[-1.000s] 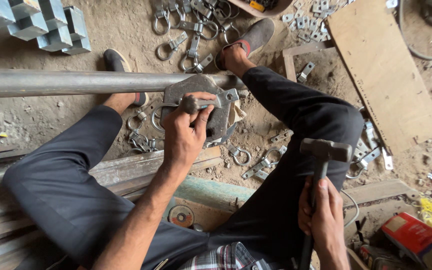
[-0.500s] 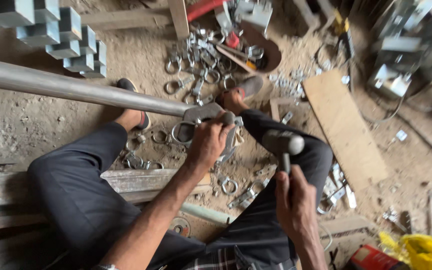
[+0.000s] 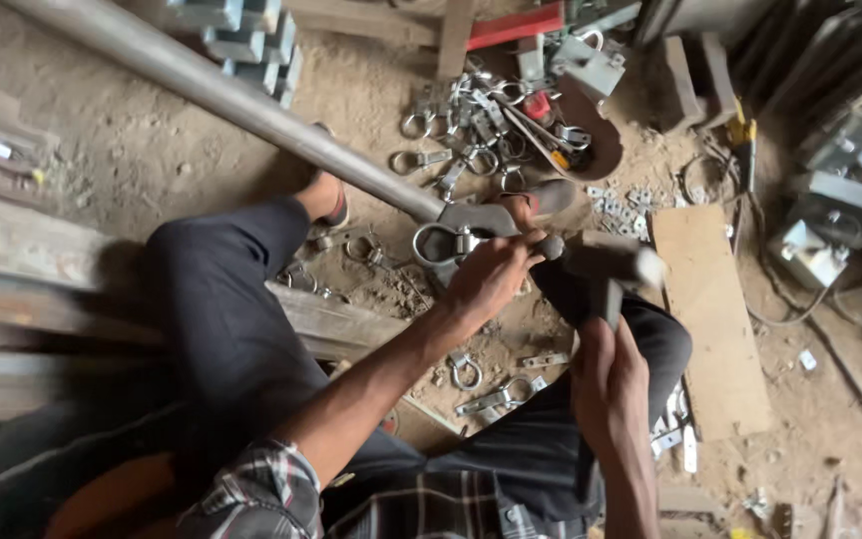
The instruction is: The person assembles metal clamps by inserting bolts into metal brackets and using a hammer and a punch tool to secure them.
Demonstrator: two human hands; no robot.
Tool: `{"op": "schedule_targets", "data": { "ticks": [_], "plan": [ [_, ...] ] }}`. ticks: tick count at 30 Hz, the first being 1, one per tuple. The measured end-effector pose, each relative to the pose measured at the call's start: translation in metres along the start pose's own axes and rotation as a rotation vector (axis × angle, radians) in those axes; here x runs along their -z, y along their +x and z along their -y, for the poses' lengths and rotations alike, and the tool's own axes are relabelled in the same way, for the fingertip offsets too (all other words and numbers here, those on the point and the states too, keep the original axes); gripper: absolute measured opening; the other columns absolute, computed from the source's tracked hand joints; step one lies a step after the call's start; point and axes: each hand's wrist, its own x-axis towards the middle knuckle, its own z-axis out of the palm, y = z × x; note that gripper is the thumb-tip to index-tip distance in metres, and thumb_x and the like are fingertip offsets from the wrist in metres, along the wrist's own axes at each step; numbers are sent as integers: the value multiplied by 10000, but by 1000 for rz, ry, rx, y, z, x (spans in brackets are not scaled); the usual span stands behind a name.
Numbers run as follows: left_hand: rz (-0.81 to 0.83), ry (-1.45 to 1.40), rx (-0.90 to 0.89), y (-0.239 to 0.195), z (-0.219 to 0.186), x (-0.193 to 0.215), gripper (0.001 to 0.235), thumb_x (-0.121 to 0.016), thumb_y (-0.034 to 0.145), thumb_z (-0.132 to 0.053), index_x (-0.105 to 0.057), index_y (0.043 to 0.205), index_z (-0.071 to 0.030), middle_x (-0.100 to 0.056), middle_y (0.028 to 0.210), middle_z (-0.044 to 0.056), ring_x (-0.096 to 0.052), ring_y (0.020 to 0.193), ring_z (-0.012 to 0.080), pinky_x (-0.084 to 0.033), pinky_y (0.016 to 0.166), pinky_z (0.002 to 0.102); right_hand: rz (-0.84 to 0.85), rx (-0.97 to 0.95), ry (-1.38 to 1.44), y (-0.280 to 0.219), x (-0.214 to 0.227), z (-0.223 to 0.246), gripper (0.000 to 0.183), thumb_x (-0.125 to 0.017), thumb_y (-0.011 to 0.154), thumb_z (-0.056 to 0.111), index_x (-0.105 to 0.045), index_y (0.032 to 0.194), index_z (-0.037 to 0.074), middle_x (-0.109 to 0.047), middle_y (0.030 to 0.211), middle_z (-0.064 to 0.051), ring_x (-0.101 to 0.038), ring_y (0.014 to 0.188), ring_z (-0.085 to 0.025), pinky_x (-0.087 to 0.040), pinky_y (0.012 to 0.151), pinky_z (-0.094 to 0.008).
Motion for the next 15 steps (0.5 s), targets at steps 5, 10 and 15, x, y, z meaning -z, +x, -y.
{"op": "schedule_targets", "data": {
  "ticks": [5, 10, 15],
  "plan": [
    [-101, -506, 252, -6, -14, 29, 264, -538, 1059, -221, -655, 1147, -2, -712, 836, 112, -696, 601, 160, -572, 469, 289, -114, -228, 395, -44, 29, -35, 400, -325, 1118, 380, -499, 950, 61, -491, 617, -76, -323, 373, -110, -239, 321, -276],
    [-342, -488, 172, -8, -20, 60, 264, -537, 1106, -269, -652, 1166, -39, -749, 970, 127, -768, 788, 196, -660, 632, 317, -199, -379, 541, -58, 31, -100, 399, -300, 1107, 400, -462, 973, 61, -459, 637, -54, -322, 337, -111, -242, 272, -267],
    [-317, -490, 180, -9, -23, 77, 253, -508, 1102, -269, -623, 1174, -55, -722, 1131, 140, -769, 957, 230, -643, 682, 346, -192, -461, 594, -62, 38, -134, 421, -301, 1110, 421, -482, 999, 57, -417, 612, -51, -307, 341, -97, -241, 267, -256]
  ]
}}
